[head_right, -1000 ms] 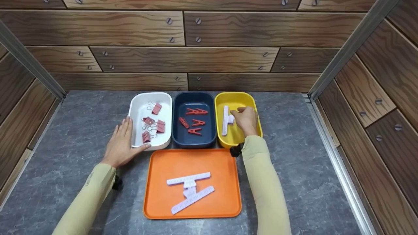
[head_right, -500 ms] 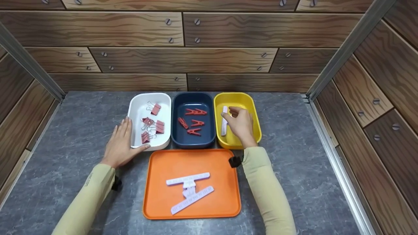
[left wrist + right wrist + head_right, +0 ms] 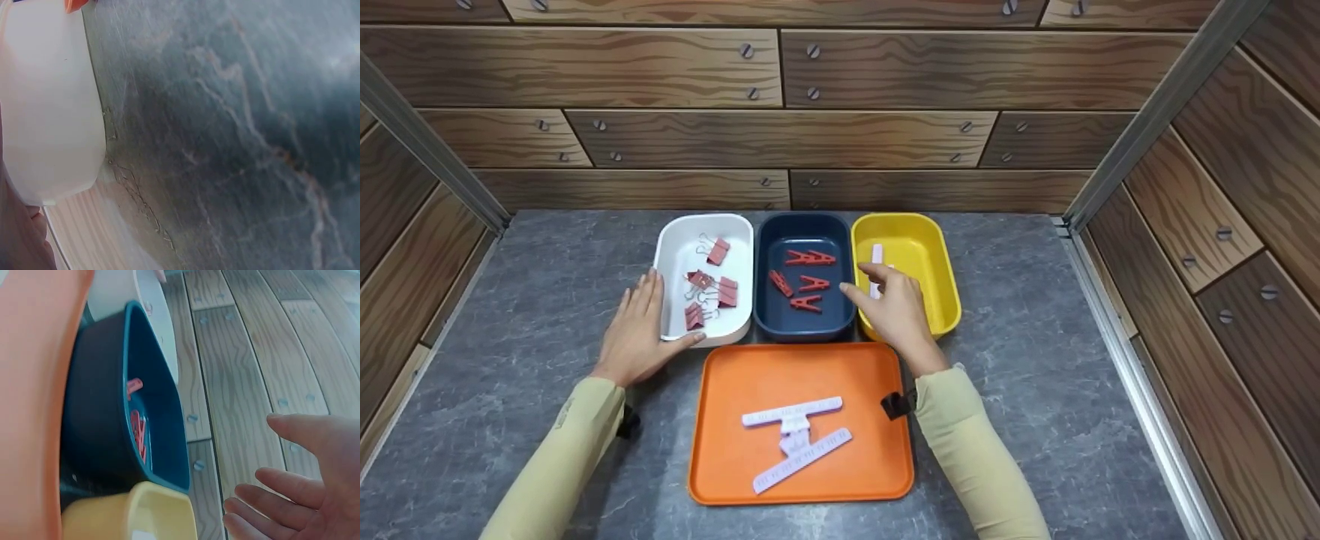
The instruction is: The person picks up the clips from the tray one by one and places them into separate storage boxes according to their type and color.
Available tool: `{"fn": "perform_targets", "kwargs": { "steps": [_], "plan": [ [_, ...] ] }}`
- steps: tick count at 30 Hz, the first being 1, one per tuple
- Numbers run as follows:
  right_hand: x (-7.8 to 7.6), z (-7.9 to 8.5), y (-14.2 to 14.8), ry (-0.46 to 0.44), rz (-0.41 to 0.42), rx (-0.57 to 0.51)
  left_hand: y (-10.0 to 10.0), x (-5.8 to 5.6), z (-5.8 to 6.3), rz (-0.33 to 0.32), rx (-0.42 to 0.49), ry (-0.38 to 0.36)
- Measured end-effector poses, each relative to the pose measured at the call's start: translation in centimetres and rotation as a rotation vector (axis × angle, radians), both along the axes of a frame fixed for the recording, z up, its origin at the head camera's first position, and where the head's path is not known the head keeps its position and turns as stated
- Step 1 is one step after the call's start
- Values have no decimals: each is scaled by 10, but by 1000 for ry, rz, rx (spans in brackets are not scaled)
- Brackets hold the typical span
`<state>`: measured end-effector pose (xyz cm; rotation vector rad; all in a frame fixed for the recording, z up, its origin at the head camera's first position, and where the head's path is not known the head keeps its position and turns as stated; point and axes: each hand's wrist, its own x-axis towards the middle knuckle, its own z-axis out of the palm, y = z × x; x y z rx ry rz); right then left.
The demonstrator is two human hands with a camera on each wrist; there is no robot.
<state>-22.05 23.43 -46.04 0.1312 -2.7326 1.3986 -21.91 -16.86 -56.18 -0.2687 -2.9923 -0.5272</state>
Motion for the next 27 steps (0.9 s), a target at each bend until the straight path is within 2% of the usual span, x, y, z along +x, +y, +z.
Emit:
{"fn": "perform_targets", "kwargs": {
  "steps": [7, 12, 20, 27],
  "plan": [
    [22, 1, -10, -30, 56, 16, 1, 0, 1, 3, -16, -6],
    [36, -1, -16, 1, 116, -3, 0, 0, 2, 6, -15, -16],
    [54, -14, -27, 69, 295, 3, -1, 0, 1, 5, -25, -18],
    [71, -26, -37, 47, 444, 49, 0, -1, 1, 5, -30, -20]
  ]
}}
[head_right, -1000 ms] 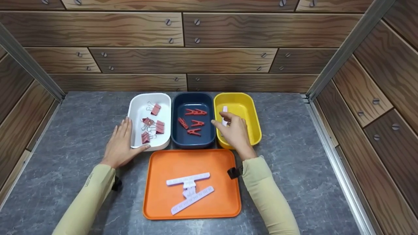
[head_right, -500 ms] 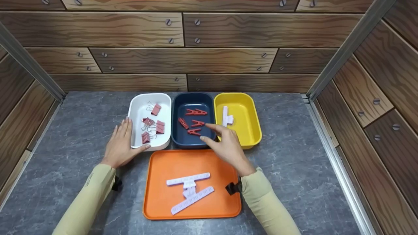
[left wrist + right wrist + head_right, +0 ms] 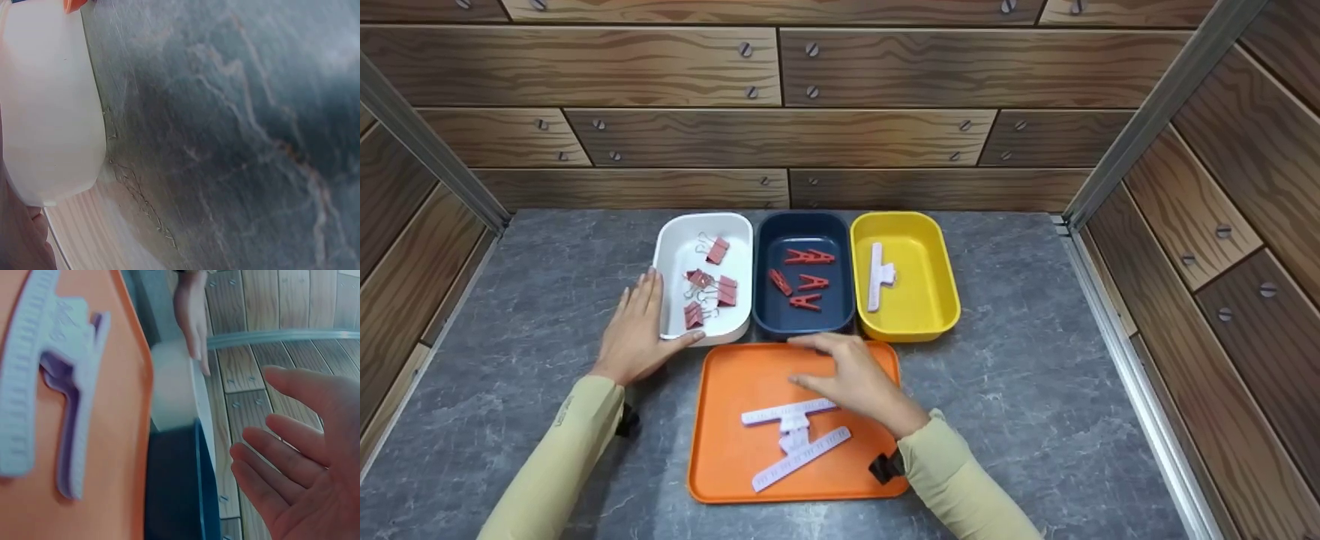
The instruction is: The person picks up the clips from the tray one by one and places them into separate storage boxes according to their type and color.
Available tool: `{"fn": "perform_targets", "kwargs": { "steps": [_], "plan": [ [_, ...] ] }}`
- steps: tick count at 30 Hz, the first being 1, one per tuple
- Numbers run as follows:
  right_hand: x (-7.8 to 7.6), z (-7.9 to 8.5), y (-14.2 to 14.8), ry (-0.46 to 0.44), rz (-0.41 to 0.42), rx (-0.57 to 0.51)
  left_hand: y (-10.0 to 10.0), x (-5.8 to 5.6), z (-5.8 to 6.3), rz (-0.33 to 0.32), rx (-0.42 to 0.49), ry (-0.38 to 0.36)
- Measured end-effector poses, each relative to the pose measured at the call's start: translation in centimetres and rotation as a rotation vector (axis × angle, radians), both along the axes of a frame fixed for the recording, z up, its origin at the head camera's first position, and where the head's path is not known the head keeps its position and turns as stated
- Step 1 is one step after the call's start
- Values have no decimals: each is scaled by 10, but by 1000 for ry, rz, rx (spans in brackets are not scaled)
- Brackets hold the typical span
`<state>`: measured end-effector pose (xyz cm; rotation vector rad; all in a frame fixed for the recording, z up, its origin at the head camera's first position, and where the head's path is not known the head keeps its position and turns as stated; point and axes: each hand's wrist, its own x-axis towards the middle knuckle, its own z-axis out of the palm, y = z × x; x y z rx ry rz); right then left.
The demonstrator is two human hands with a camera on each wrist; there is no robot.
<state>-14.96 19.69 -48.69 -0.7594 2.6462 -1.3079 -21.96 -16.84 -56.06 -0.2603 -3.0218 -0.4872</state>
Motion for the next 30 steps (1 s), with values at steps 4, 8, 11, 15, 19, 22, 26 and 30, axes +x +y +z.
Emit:
{"fn": "perform_targets", "kwargs": {
  "steps": [4, 8, 11, 15, 19, 22, 26, 30],
  "plan": [
    [6, -7, -4, -74, 101, 28, 1, 0, 1, 4, 4, -7],
    [11, -18, -6, -156, 186, 49, 1, 0, 2, 7, 2, -17],
    [14, -27, -7, -186, 222, 68, 1, 0, 2, 6, 2, -17],
    [20, -36, -9, -226, 262, 95, 1, 1, 1, 4, 4, -13],
    [24, -42, -10, -230, 289, 138, 1, 1, 1, 3, 9, -6],
    [26, -43, -10, -215, 297, 173, 1, 0, 0, 1, 10, 0],
    [28, -43, -10, -156, 310, 204, 0, 0, -1, -2, 15, 9],
    [29, -43, -11, -147, 322, 234, 0, 0, 0, 0, 16, 10]
  ]
}}
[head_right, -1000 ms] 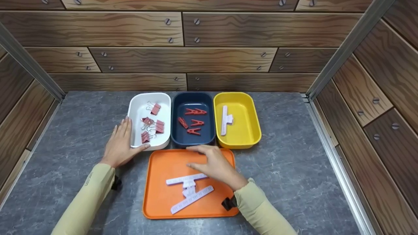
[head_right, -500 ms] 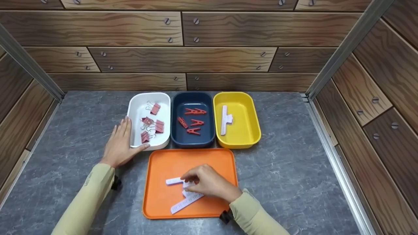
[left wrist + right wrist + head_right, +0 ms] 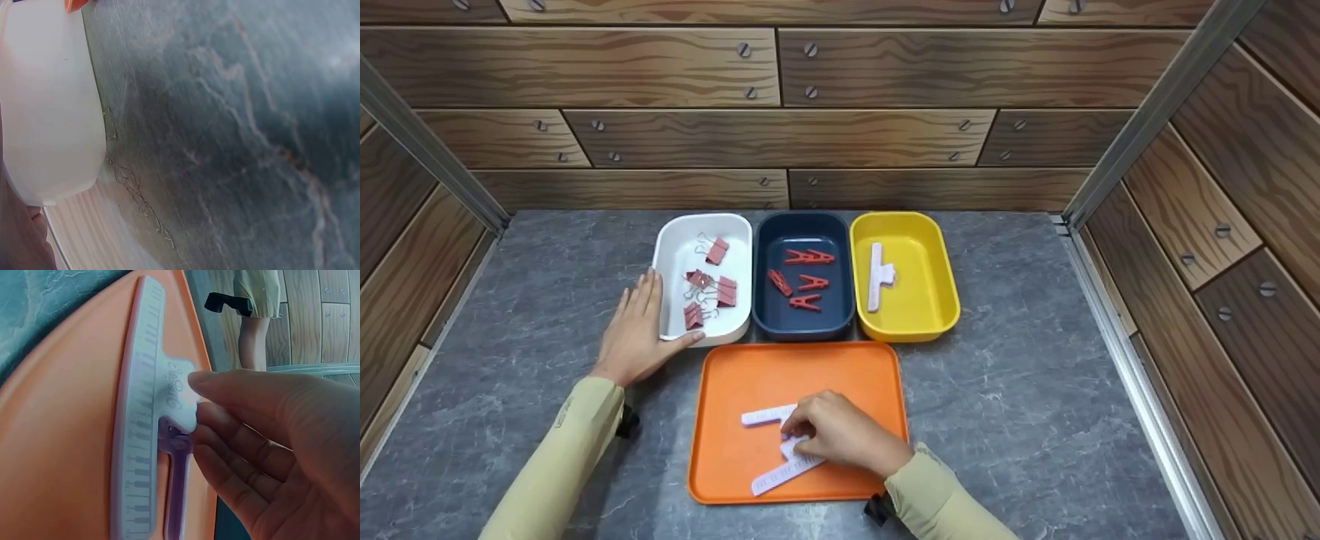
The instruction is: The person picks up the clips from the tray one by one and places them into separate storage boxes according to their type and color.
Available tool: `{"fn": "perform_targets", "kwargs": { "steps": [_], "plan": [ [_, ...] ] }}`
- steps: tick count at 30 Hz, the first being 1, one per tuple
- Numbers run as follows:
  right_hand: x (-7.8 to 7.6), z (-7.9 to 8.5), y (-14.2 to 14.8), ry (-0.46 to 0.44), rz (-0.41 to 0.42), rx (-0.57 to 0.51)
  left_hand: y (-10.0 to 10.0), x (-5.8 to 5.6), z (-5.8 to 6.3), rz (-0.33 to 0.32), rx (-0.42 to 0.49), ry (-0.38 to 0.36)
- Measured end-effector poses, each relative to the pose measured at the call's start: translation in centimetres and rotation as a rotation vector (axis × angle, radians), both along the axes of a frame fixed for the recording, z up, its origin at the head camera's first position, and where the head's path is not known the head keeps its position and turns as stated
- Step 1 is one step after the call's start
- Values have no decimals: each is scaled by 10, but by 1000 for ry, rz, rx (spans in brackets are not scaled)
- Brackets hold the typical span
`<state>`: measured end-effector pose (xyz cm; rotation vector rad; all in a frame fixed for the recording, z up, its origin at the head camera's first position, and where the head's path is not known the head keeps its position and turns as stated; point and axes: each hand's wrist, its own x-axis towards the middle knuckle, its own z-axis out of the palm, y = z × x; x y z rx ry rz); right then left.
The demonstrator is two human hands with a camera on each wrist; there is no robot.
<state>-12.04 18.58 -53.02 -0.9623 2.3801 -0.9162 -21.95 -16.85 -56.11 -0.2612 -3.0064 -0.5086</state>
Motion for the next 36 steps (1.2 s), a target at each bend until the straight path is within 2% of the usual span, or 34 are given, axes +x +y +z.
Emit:
{"fn": "perform_targets", "kwargs": {
  "steps": [9, 18, 27, 36],
  "plan": [
    [-2, -4, -1, -16, -9, 141, 1, 1, -1, 5, -6, -9],
    [0, -7, -2, 33, 30, 144, 0, 0, -1, 4, -5, -2],
    [1, -7, -2, -34, 10, 95, 0, 1, 0, 12, 7, -15],
    [-1, -4, -2, -99, -21, 125, 1, 1, -1, 13, 11, -5]
  ]
}}
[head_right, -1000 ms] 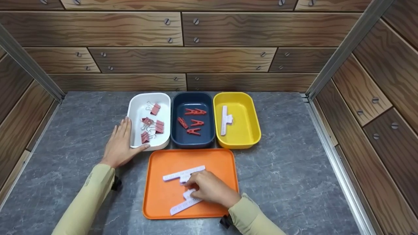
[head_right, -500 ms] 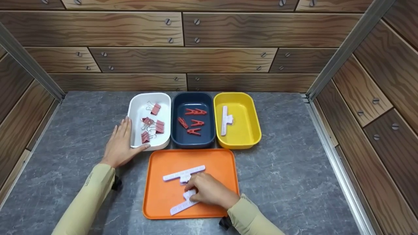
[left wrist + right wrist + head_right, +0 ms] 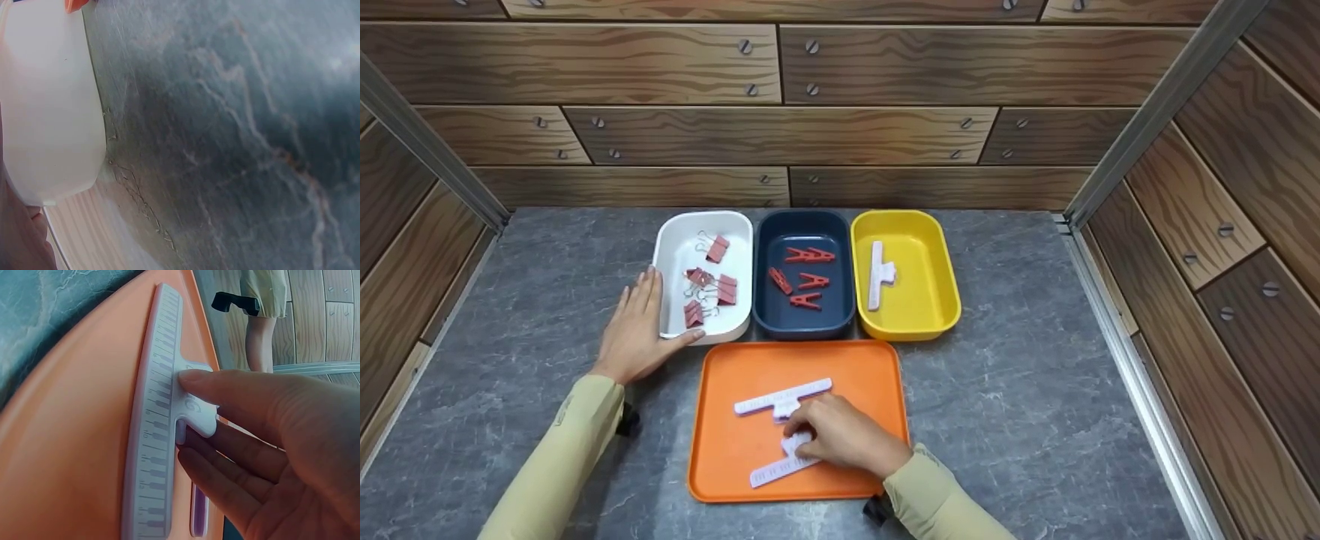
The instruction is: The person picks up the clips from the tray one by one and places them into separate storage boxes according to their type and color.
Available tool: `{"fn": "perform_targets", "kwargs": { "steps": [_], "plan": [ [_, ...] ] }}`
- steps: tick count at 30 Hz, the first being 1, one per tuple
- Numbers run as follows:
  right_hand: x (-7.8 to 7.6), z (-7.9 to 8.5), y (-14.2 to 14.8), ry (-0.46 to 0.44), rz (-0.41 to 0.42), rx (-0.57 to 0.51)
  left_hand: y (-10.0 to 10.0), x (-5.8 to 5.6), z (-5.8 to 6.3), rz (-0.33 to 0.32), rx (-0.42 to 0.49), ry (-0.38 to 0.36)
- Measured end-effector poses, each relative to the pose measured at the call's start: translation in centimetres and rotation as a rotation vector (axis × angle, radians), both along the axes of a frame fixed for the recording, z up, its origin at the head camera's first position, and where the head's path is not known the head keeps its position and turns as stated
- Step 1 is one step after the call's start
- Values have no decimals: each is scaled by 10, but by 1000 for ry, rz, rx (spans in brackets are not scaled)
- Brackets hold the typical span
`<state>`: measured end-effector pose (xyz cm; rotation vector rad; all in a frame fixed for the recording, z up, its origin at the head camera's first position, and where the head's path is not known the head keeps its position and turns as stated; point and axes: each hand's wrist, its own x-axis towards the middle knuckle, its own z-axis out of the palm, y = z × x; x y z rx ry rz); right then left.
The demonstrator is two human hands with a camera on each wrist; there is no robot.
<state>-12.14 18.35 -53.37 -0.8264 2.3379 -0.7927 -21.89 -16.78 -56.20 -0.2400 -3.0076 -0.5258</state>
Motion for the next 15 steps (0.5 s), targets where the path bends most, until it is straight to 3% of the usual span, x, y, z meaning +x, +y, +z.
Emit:
{"fn": "perform_targets", "kwargs": {
  "steps": [15],
  "plan": [
    [-1, 5, 3, 22, 64, 45, 1, 0, 3, 8, -6, -34]
  ]
}}
